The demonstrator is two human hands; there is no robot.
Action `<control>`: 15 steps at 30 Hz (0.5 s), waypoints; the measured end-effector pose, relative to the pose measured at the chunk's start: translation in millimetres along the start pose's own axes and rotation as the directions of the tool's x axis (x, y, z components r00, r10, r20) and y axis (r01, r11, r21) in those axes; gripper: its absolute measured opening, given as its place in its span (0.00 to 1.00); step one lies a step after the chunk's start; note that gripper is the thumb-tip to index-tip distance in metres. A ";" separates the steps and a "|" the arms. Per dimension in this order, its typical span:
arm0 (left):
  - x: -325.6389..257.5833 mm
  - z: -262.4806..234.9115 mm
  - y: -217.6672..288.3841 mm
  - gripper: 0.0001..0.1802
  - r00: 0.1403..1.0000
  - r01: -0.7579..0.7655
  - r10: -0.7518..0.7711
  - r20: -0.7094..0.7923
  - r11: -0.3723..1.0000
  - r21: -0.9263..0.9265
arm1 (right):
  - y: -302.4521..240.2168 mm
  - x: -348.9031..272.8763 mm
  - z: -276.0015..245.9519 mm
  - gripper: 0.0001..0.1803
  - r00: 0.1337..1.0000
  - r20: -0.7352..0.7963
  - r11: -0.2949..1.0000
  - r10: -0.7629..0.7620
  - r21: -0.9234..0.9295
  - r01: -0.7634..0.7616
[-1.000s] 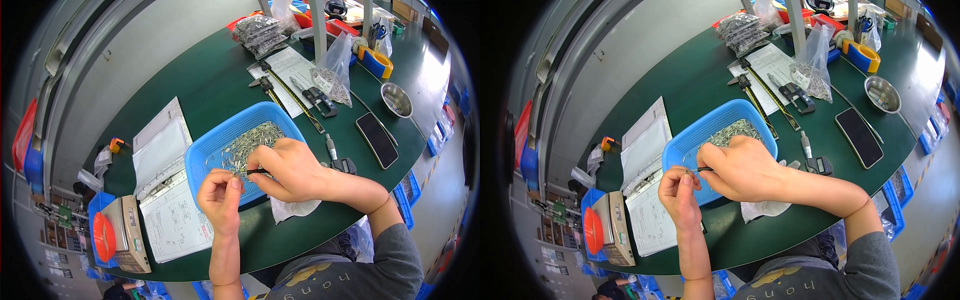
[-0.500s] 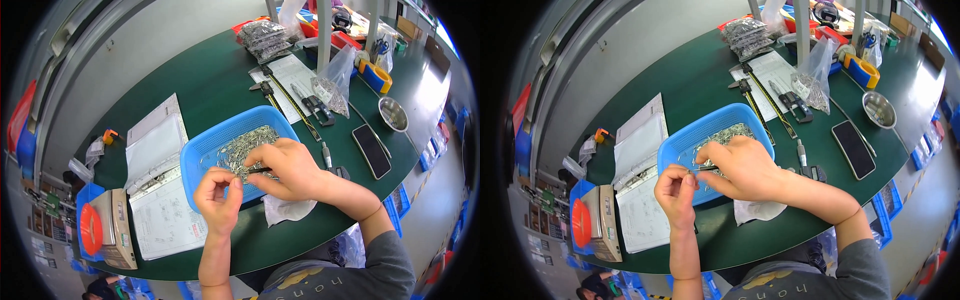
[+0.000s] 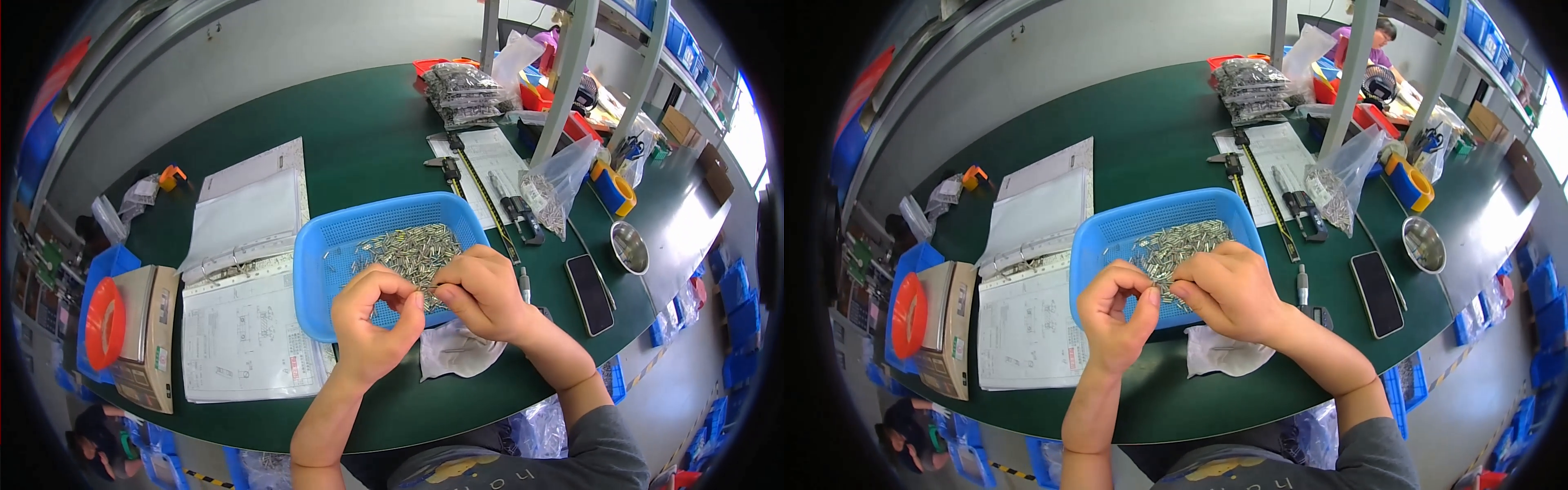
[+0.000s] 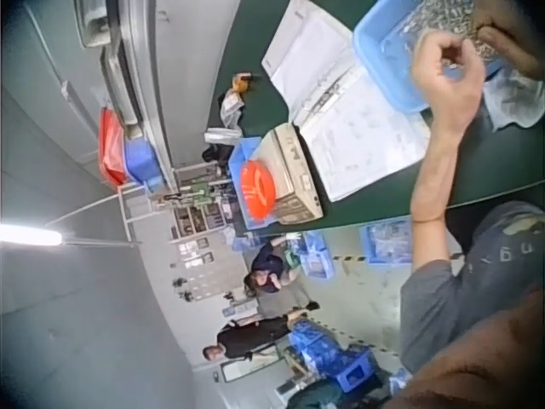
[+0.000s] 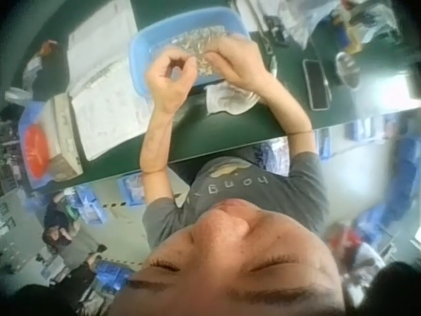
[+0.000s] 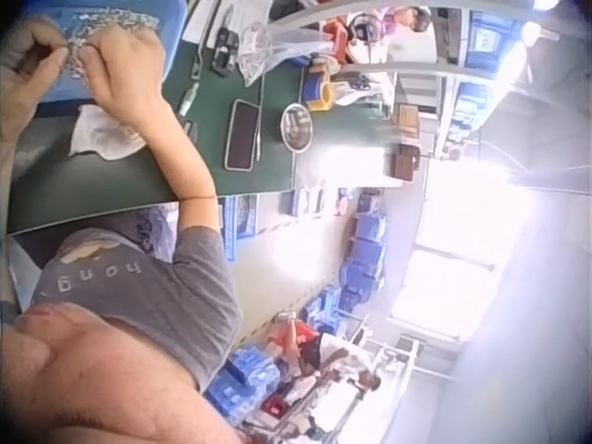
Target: The recorder is picking up and visually inspecting small metal pins from a blue plastic basket on a factory workbench.
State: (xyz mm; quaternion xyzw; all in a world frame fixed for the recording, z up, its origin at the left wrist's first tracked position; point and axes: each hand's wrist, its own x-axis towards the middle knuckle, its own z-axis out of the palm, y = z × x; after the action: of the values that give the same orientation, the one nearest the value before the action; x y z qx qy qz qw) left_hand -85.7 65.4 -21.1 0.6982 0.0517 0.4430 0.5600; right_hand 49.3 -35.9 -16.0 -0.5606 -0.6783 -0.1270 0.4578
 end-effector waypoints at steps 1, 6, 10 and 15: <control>-0.2 -1.7 1.1 0.04 0.999 0.005 -0.005 0.036 1.000 0.010 | 0.2 0.9 0.0 0.07 1.000 -0.013 1.000 -0.025 -0.009 0.024; 1.1 -0.6 2.1 0.05 1.000 -0.005 0.005 0.018 1.000 0.018 | -16.8 3.7 -1.9 0.05 0.958 -0.023 0.947 0.285 0.161 -0.277; 2.3 1.3 2.1 0.05 0.999 -0.003 0.003 0.033 1.000 0.003 | -0.2 2.1 -3.3 0.06 0.999 -0.036 0.999 0.014 0.041 -0.013; 1.3 -0.2 1.7 0.05 0.999 -0.009 0.008 0.037 1.000 0.016 | -4.4 4.2 -3.8 0.05 1.000 -0.012 1.000 -0.011 0.009 0.011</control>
State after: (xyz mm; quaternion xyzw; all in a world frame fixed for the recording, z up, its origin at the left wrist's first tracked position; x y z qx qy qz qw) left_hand -85.7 65.7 -18.9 0.7109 0.0417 0.4320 0.5534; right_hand 47.5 -37.2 -9.2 -0.5541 -0.6792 -0.1297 0.4635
